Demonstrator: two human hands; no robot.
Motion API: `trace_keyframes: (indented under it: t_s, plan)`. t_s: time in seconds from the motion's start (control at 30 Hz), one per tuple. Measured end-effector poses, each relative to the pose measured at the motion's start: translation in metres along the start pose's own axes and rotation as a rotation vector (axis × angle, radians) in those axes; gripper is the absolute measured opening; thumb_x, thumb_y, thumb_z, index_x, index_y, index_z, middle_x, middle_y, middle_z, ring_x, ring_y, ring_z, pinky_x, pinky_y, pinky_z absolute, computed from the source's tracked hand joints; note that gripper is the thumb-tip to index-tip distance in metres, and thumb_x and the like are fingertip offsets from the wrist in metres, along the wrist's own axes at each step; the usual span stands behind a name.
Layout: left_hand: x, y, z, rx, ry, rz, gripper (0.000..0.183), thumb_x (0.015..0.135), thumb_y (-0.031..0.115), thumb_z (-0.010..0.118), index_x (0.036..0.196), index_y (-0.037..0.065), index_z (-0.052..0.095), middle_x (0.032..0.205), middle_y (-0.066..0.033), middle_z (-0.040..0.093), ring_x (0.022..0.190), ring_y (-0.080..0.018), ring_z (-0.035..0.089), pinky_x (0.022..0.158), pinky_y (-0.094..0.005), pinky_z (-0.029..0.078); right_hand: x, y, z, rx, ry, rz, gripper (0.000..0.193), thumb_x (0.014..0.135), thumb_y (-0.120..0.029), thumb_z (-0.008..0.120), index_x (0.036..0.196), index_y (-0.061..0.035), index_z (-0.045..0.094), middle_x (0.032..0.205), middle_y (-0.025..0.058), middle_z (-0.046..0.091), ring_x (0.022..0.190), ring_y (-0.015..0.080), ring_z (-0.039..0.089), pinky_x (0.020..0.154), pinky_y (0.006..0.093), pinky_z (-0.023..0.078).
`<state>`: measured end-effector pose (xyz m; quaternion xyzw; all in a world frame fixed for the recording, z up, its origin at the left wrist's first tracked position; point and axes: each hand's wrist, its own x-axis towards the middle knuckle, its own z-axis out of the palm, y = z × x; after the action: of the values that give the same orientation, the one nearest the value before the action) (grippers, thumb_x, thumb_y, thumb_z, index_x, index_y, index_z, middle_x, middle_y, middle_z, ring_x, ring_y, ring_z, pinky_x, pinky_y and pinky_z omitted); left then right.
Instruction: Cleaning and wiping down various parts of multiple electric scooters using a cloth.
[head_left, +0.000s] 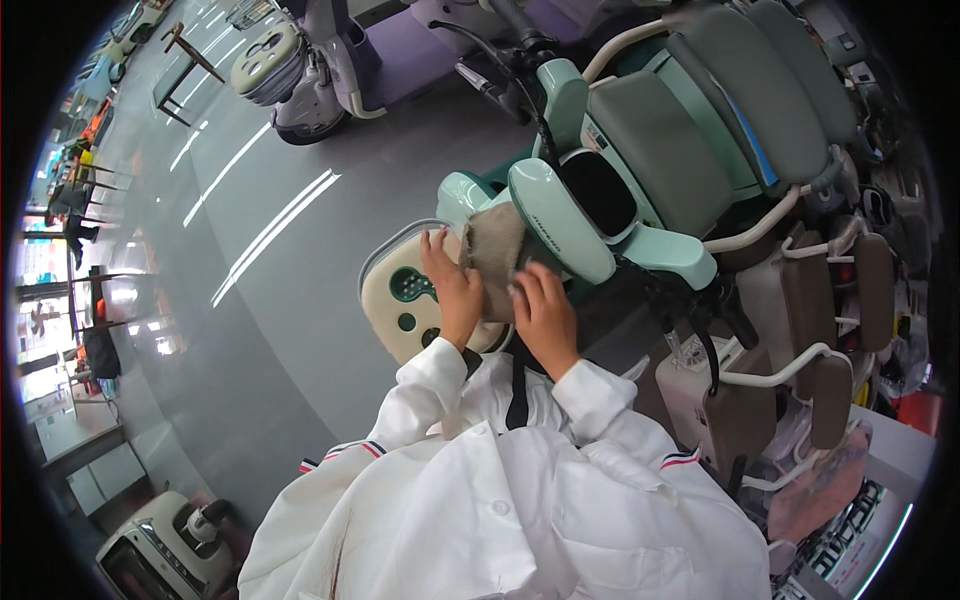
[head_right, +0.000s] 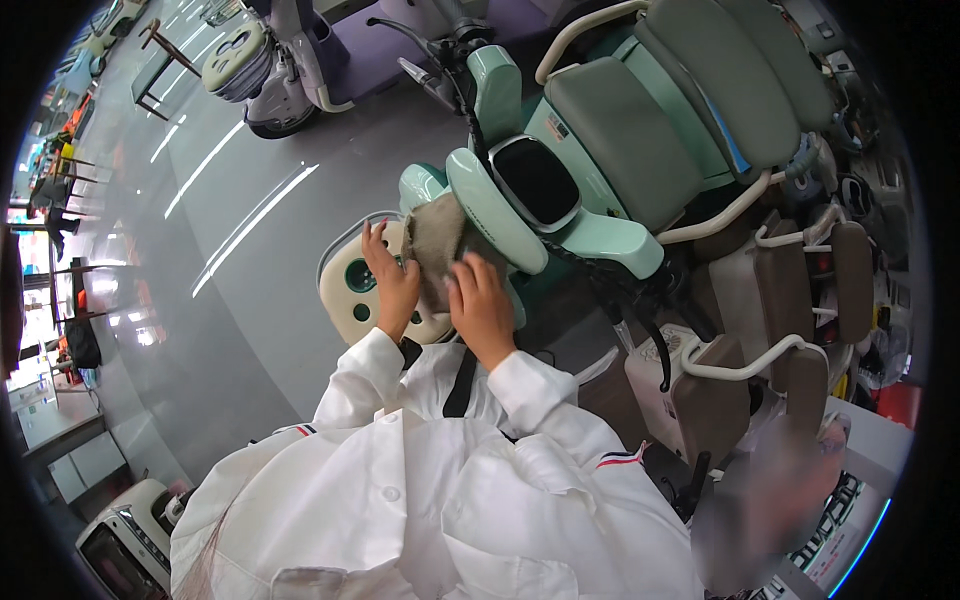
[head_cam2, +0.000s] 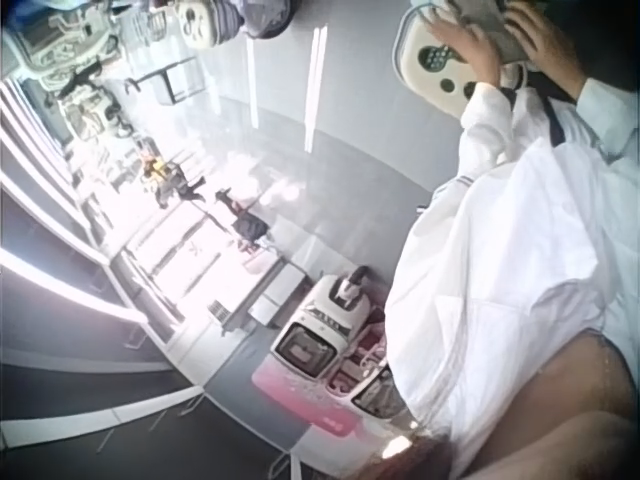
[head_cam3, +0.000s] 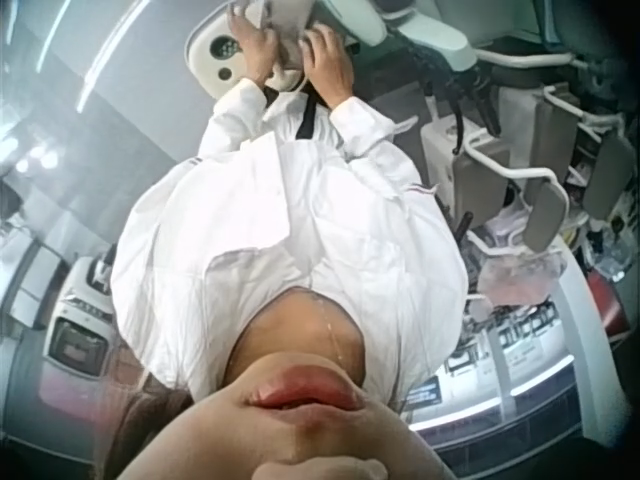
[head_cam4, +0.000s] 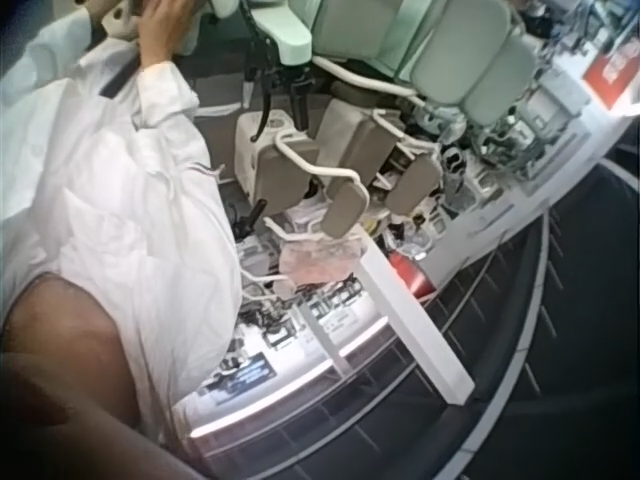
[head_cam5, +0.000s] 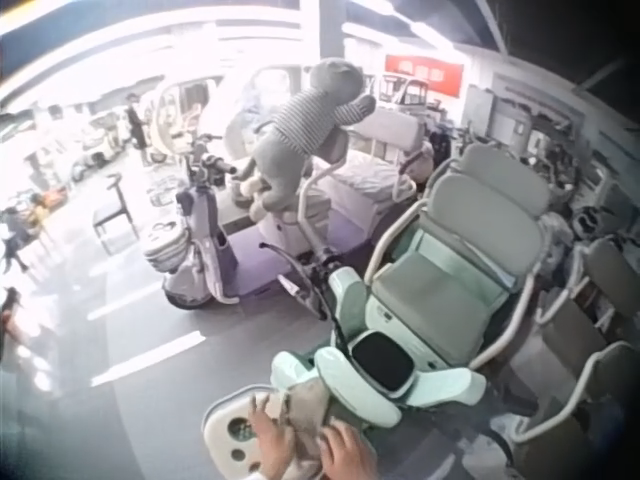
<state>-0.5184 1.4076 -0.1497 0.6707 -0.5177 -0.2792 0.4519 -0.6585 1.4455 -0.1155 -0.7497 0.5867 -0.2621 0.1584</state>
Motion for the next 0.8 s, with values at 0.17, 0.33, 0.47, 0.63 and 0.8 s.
trace_keyframes:
  t_s: [0.17,0.33,0.47,0.63,0.8]
  plan:
    - [0.022,0.004,0.026,0.14,-0.454,0.547,0.039,0.087,0.011,0.047,0.125,0.002,0.047,0.131,-0.0201,0.044,0.124,-0.0354,0.039,0.105,-0.0453,0.027,0.019,0.036,0.052,-0.091,-0.021,-0.064,0.061,0.082,-0.016,0.059,0.133,0.0028,0.033,0.14,0.0218,0.031,0.131,0.0353,0.028,0.108,0.0403,0.026]
    - [0.058,-0.031,0.038,-0.12,-0.467,0.151,0.04,0.095,0.024,0.039,0.126,0.0,0.047,0.125,-0.0193,0.05,0.119,-0.0318,0.045,0.104,-0.04,0.03,0.066,0.035,0.057,-0.023,-0.063,-0.101,0.065,0.073,-0.024,0.066,0.128,0.0012,0.042,0.137,0.0155,0.037,0.13,0.0318,0.031,0.108,0.0407,0.026]
    - [0.052,-0.052,0.037,-0.436,-0.433,-0.181,0.042,0.098,0.028,0.034,0.127,0.0,0.046,0.127,-0.0185,0.049,0.117,-0.0293,0.046,0.101,-0.0348,0.033,0.05,0.029,0.069,-0.127,0.01,-0.206,0.057,0.074,-0.027,0.063,0.125,-0.0049,0.048,0.134,0.0101,0.042,0.128,0.0277,0.035,0.107,0.0466,0.025]
    - [0.038,-0.052,0.043,-0.108,-0.329,-0.004,0.042,0.095,0.022,0.036,0.131,0.001,0.043,0.129,-0.02,0.047,0.121,-0.0313,0.043,0.102,-0.0375,0.031,-0.027,0.067,0.086,-0.276,-0.064,-0.319,0.058,0.082,-0.028,0.057,0.134,-0.0081,0.039,0.144,0.0099,0.029,0.133,0.0299,0.028,0.109,0.0533,0.017]
    - [0.071,-0.047,0.055,0.068,-0.533,0.035,0.046,0.094,0.032,0.036,0.12,-0.002,0.052,0.117,-0.024,0.056,0.112,-0.0409,0.049,0.097,-0.043,0.035,-0.047,0.042,0.081,0.431,0.129,0.277,0.067,0.09,-0.03,0.049,0.142,-0.0014,0.018,0.147,0.0224,0.015,0.137,0.0384,0.014,0.112,0.0443,0.014]
